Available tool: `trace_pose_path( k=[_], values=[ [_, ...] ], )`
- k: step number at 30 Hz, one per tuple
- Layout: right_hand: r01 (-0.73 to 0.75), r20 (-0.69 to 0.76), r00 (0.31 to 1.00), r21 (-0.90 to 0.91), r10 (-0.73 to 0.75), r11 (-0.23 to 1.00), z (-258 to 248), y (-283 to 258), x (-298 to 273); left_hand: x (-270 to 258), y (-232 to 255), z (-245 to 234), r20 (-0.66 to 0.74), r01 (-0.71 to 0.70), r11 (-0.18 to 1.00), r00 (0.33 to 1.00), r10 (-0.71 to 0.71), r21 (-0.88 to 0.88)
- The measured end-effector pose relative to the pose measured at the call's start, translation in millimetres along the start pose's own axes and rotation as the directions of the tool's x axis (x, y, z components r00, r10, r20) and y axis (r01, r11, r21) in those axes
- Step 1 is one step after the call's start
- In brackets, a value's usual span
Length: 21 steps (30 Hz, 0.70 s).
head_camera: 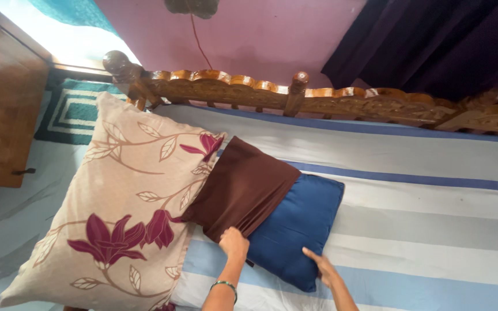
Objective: The person arranges pillows on a bed. They place a pillow on the bed, insert it into a floral pillowcase, and then place a blue pillow and a brown patterned pillow on the bed.
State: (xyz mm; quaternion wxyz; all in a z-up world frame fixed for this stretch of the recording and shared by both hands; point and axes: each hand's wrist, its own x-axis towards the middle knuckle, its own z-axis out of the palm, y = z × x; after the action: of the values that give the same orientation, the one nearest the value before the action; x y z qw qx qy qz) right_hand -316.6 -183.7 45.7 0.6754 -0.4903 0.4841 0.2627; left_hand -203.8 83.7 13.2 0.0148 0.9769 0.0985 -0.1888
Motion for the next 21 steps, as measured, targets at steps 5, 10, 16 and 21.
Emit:
trace_pose_path(
  k=[5,10,16,21],
  values=[
    [-0.161,0.258,0.962,0.273,0.089,0.948,33,29,-9,0,-46,10,0.118,0.01,0.999,0.993,-0.004,-0.053],
    [-0.053,0.17,0.985,0.487,-0.035,0.872,71,17,7,-48,-31,14,-0.001,-0.418,0.901,0.907,0.421,-0.119],
    [0.095,0.054,0.989,0.46,-0.135,0.883,87,9,11,-93,1,24,0.054,-0.515,0.817,0.837,0.544,-0.258],
    [0.177,0.059,0.98,0.188,-0.191,0.966,65,-2,4,-76,-12,18,0.33,-0.753,0.656,0.61,0.721,-0.04]
  ],
)
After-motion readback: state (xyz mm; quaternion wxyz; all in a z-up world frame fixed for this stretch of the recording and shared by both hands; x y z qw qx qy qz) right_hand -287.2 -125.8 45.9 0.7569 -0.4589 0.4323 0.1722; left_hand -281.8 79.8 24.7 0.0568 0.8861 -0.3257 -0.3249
